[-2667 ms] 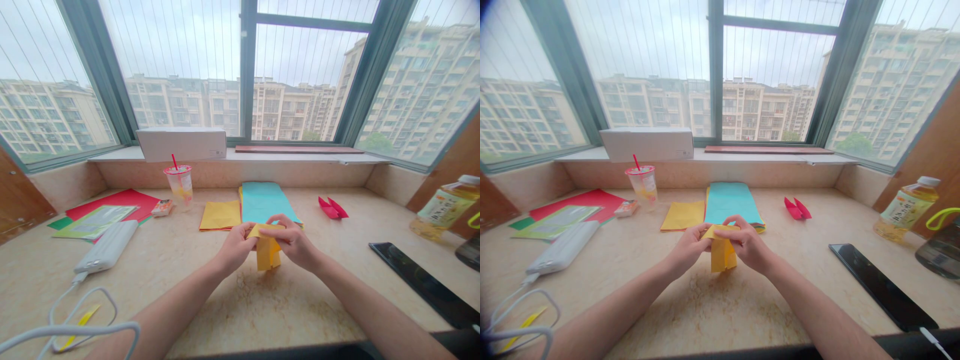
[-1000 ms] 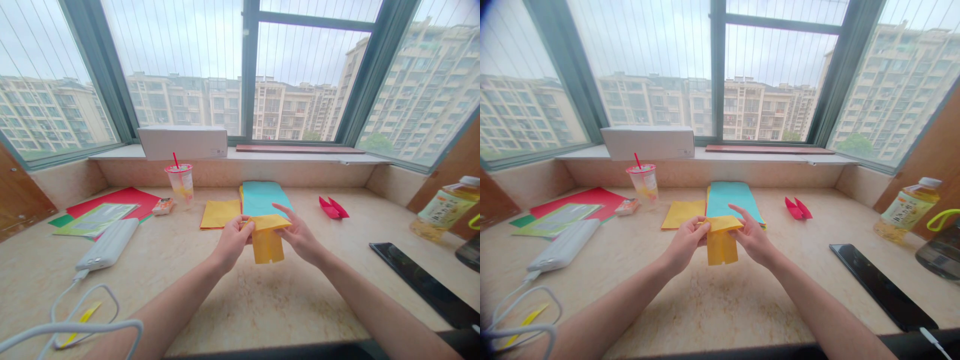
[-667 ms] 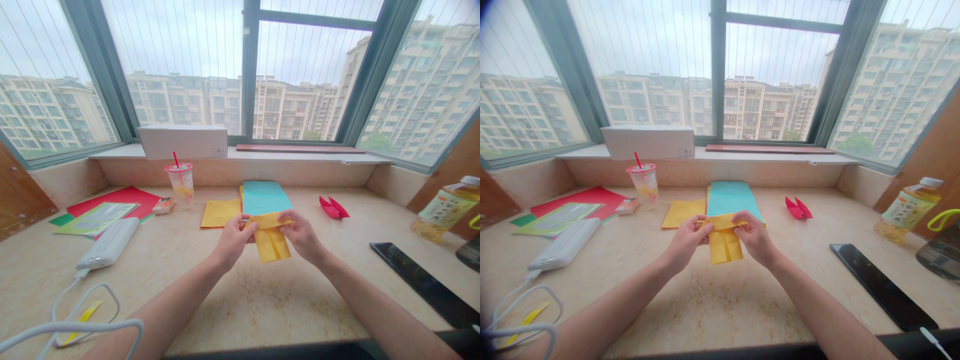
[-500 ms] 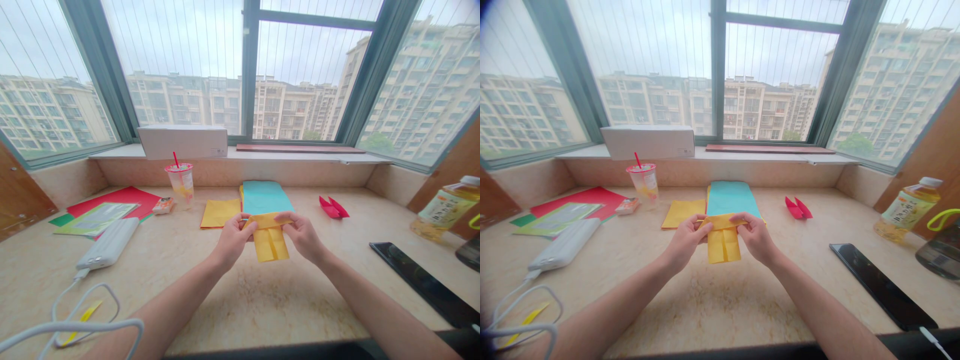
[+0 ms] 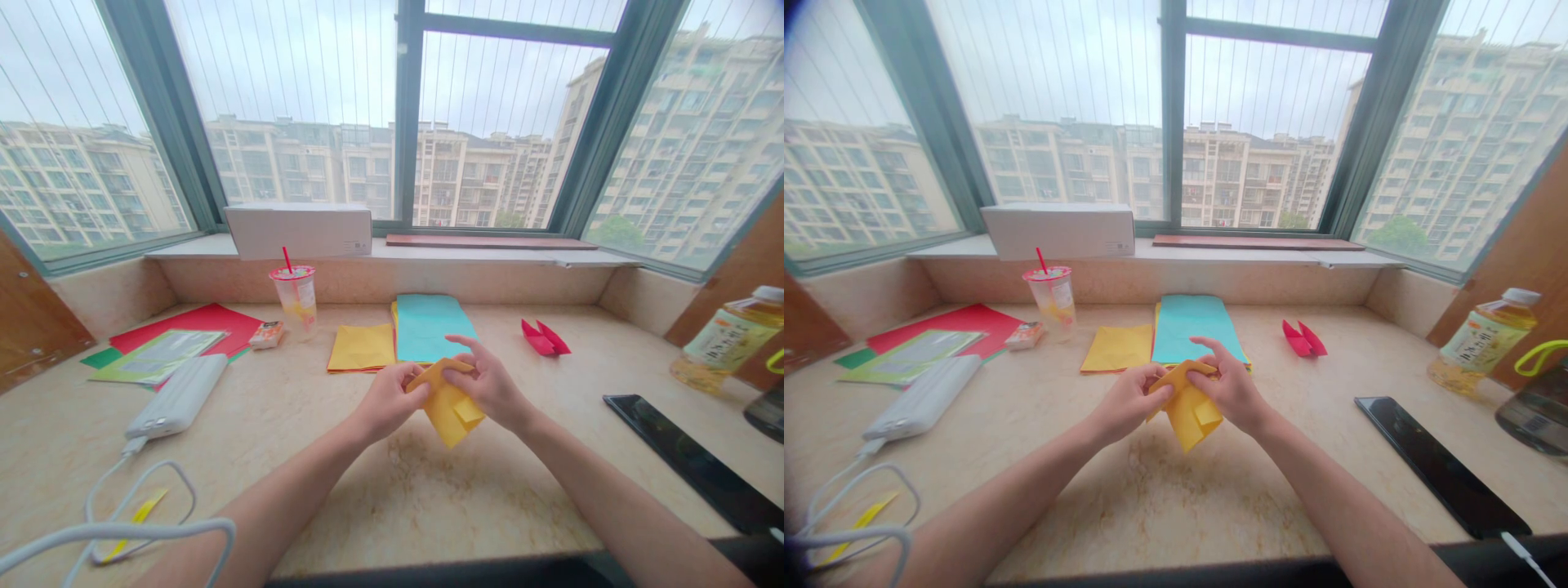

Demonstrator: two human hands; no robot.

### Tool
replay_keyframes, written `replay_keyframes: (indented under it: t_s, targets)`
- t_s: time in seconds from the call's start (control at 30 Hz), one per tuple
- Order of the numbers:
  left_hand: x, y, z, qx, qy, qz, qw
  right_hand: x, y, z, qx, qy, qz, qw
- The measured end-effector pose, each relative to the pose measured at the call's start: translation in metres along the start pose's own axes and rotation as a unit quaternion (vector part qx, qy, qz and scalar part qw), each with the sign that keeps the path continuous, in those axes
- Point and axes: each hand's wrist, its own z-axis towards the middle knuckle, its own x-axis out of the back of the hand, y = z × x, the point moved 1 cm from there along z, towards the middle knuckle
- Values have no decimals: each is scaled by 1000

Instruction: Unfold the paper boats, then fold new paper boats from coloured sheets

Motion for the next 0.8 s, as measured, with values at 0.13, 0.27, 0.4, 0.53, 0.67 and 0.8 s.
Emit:
replay_keyframes:
  t_s: [0.13, 0.27, 0.4, 0.53, 0.67, 0.8]
  targets:
    - [-1, 1, -2, -3, -57, 54, 997, -4, 0, -5, 13, -68, -28, 997]
    - [0, 3, 0, 26, -27, -25, 999, -1, 3, -6, 63, -58, -42, 995]
    - [5, 2, 5, 51, 76, -87, 992, 8, -6, -4, 147, -12, -116, 982]
    - [9, 1, 7, 48, 147, -120, 981, 13, -15, -3, 186, -4, -193, 963]
    - [8, 2, 7, 32, 149, -144, 978, 12, -12, -1, 193, -8, -216, 957]
    - [5, 5, 6, 36, 144, -138, 979, 11, -11, -1, 197, -19, -209, 958]
